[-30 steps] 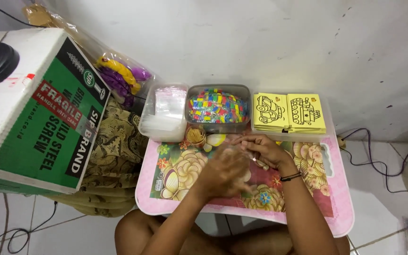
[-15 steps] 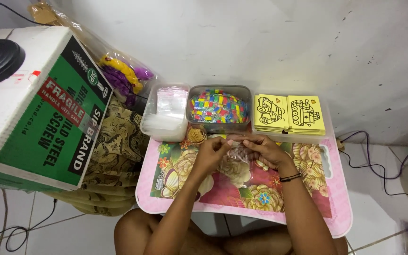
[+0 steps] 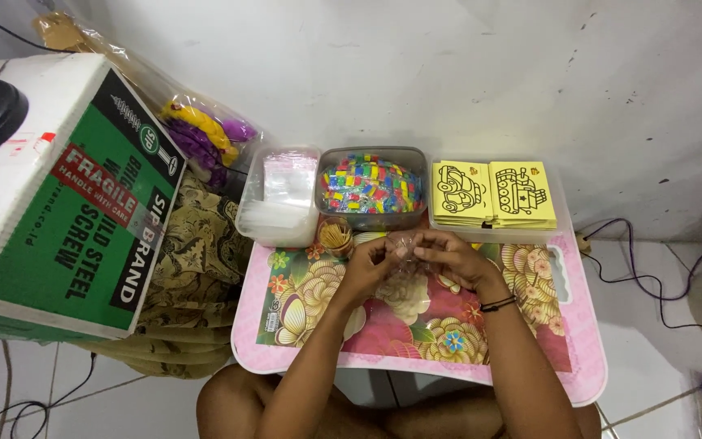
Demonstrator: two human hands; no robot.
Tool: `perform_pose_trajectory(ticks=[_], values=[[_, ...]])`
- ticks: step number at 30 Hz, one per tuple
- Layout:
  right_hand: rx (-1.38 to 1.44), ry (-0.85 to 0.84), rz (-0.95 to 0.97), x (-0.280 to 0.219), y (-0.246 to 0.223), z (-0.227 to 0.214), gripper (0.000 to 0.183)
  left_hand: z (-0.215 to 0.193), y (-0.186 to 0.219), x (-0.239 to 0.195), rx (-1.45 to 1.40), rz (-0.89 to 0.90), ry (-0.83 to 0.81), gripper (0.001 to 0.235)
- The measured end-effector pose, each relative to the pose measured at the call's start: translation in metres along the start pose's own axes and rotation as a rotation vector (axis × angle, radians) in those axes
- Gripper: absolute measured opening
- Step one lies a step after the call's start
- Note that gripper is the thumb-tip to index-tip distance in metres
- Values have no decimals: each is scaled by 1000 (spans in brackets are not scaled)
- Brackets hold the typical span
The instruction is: The person sits on the floor and packs yellow puzzle cards into small plastic bags. They pick up a card, place it into a bag, and seal it before setting it aside. This process is repeated for multiple cards.
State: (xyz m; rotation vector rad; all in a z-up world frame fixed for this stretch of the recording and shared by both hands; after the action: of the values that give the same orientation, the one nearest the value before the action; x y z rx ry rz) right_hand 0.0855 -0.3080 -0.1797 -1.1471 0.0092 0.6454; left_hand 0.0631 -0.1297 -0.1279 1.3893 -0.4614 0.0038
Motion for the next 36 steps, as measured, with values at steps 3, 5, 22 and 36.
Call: perform_pose_trajectory(ticks=[3,5,22,36], values=[[-91,-9,-21,17,5,-9,15,1,10,-3,14,-45,-31,21],[-88,-6,-18,9,1,-1,12,-4,-7,-3,-11,-73,-77,30],[-90,21,-31,7,-2,1,12,-4,10,-12,-72,0,-227,17],[-127,-40,-59,-42,-45,56,44,-10,4,-11,-133,-49,-186,22]])
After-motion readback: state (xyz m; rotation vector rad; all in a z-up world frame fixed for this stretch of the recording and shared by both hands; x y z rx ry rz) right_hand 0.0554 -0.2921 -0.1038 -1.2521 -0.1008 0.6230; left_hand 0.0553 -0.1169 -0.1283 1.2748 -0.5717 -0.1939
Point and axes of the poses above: each hand's wrist, its own x-axis towards the middle knuckle, its own z-axis out of the palm, y = z × x, the point moved 7 cm from there along x, towards the middle knuckle, and after that the axes turned 13 degrees about z, right-handed, at the moved point
